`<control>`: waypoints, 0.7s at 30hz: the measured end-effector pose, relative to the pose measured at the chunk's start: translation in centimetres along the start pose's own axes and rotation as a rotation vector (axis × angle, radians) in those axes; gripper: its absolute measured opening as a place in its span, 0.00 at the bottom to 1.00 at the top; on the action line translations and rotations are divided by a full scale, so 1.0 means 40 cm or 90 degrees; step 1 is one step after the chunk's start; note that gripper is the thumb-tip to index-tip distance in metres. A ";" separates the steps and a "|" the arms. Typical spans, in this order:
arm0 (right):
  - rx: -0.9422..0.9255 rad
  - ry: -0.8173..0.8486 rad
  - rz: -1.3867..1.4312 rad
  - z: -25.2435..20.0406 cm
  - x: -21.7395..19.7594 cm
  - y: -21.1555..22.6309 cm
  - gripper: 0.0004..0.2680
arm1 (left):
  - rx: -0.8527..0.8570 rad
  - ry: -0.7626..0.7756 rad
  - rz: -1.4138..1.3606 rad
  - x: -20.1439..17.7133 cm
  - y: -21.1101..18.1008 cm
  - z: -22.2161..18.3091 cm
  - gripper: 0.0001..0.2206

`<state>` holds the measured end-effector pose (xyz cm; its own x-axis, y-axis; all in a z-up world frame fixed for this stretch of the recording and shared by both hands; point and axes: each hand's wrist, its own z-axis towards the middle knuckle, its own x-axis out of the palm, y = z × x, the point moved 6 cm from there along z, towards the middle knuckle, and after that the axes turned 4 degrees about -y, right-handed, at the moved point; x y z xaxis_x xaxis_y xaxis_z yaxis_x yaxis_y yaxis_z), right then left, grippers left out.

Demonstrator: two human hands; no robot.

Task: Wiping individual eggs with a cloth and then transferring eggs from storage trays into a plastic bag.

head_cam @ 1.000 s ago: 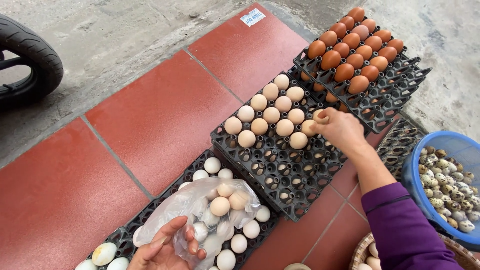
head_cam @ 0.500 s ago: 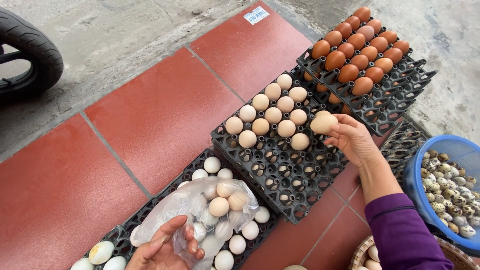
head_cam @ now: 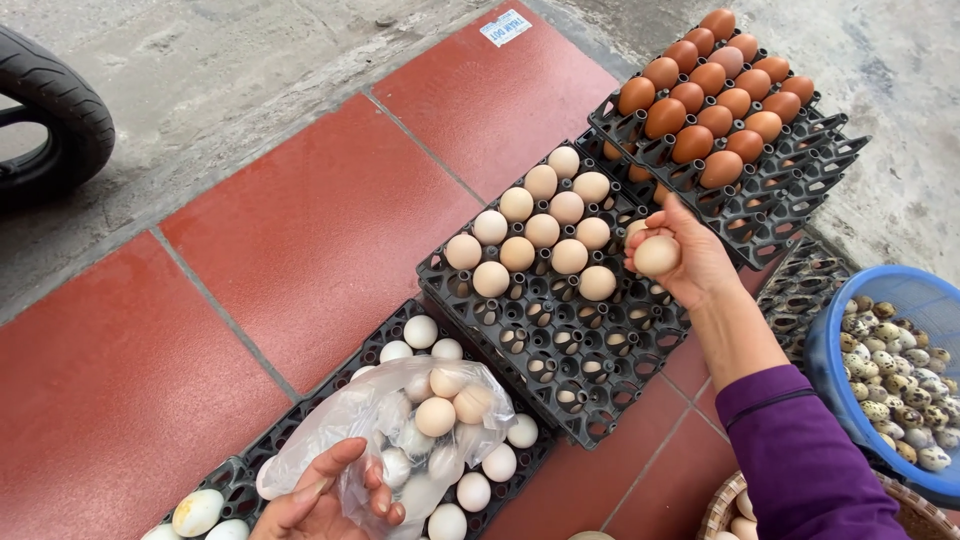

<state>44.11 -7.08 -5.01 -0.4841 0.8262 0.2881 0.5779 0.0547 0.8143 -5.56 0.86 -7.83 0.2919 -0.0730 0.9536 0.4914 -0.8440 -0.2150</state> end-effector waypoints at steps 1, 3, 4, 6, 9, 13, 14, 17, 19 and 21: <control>-0.053 -0.038 -0.116 0.001 0.007 0.012 0.12 | 0.002 -0.026 0.004 -0.008 0.002 -0.001 0.24; -0.106 -0.076 -0.232 0.015 0.032 0.022 0.09 | 0.003 -0.051 0.008 -0.015 0.005 0.000 0.24; -0.148 -0.088 -0.435 0.028 0.052 0.027 0.08 | 0.000 -0.054 0.006 -0.017 0.006 0.001 0.24; -0.187 -0.098 -0.640 0.046 0.095 0.032 0.09 | -0.005 -0.058 0.003 -0.015 0.010 -0.001 0.24; -0.052 -0.086 -1.009 0.060 0.133 0.020 0.14 | -0.002 -0.134 0.015 -0.028 0.012 -0.006 0.23; -0.072 -0.043 -0.675 0.027 0.116 0.039 0.15 | -0.018 -0.126 -0.006 -0.020 0.010 -0.009 0.23; -0.079 -0.013 -0.424 0.015 0.108 0.044 0.14 | -0.033 -0.131 -0.013 -0.019 0.011 -0.011 0.22; -0.029 0.113 -0.219 -0.004 0.075 0.050 0.21 | -0.073 -0.204 0.009 -0.037 0.013 -0.021 0.23; -0.046 0.064 -0.379 -0.039 0.130 0.061 0.18 | -0.079 -0.216 0.003 -0.047 0.013 -0.021 0.23; -0.063 0.009 -0.539 -0.053 0.177 0.059 0.15 | -0.089 -0.227 -0.004 -0.044 0.015 -0.018 0.23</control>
<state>40.66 -2.29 0.01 -0.7360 0.5217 -0.4314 -0.0422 0.6006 0.7984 -6.38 0.10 -9.50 0.5684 0.1013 0.8165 0.3847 -0.9099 -0.1549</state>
